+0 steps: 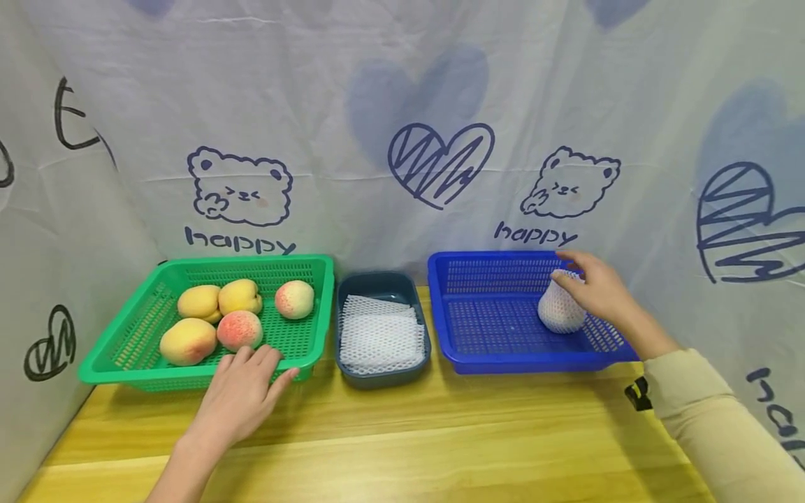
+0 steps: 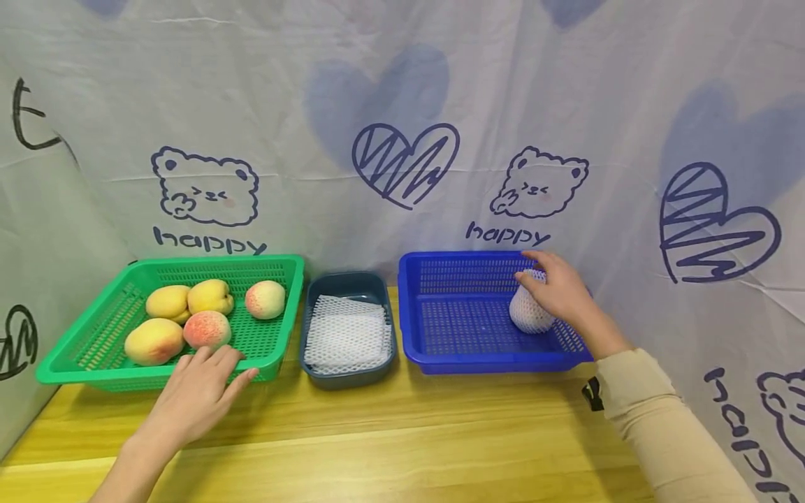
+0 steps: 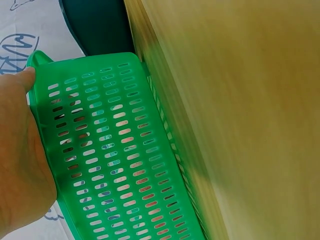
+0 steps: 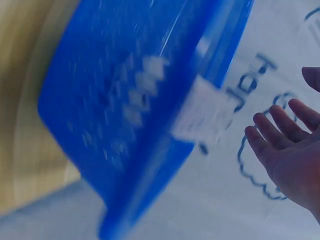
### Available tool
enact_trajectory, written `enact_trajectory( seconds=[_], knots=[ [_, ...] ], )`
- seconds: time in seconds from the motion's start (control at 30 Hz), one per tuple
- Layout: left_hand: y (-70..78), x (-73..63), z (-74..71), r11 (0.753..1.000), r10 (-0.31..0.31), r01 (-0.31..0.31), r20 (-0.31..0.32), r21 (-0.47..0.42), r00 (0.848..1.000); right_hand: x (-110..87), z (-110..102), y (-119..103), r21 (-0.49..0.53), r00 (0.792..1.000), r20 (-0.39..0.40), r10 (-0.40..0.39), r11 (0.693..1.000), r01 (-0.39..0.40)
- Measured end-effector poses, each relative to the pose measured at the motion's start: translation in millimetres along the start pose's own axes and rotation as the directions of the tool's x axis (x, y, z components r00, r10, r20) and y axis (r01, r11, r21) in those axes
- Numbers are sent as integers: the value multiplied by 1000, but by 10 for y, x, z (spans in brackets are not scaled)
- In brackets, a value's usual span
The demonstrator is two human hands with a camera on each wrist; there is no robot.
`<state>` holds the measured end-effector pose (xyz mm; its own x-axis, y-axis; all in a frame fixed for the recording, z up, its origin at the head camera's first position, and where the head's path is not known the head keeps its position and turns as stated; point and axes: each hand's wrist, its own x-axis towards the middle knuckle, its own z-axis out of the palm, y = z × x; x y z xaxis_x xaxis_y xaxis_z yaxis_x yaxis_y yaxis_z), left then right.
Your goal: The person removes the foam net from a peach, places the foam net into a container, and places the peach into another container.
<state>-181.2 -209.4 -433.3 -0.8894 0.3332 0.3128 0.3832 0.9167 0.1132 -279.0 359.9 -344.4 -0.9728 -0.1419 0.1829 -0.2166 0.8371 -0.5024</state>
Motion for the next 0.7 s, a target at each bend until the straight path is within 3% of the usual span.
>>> enact_trajectory(
  seconds=[0.13,0.33,0.4,0.53,0.7],
  knots=[
    [-4,-4,1,1000,4,-4,-2,1,1000,223,-166,154,46,990,88,106,993,-111],
    [-20,2,3,1000,-4,4,-5,2,1000,519,-246,327,79,945,238,223,966,-248],
    [-23,2,6,1000,-4,4,-8,2,1000,573,-216,390,81,918,295,266,950,-302],
    [-22,-3,15,1000,0,0,-16,6,1000,620,-124,511,82,841,413,349,905,-416],
    [-25,-8,13,1000,0,0,-32,5,999,652,-29,592,131,756,535,378,847,-515]
  ],
)
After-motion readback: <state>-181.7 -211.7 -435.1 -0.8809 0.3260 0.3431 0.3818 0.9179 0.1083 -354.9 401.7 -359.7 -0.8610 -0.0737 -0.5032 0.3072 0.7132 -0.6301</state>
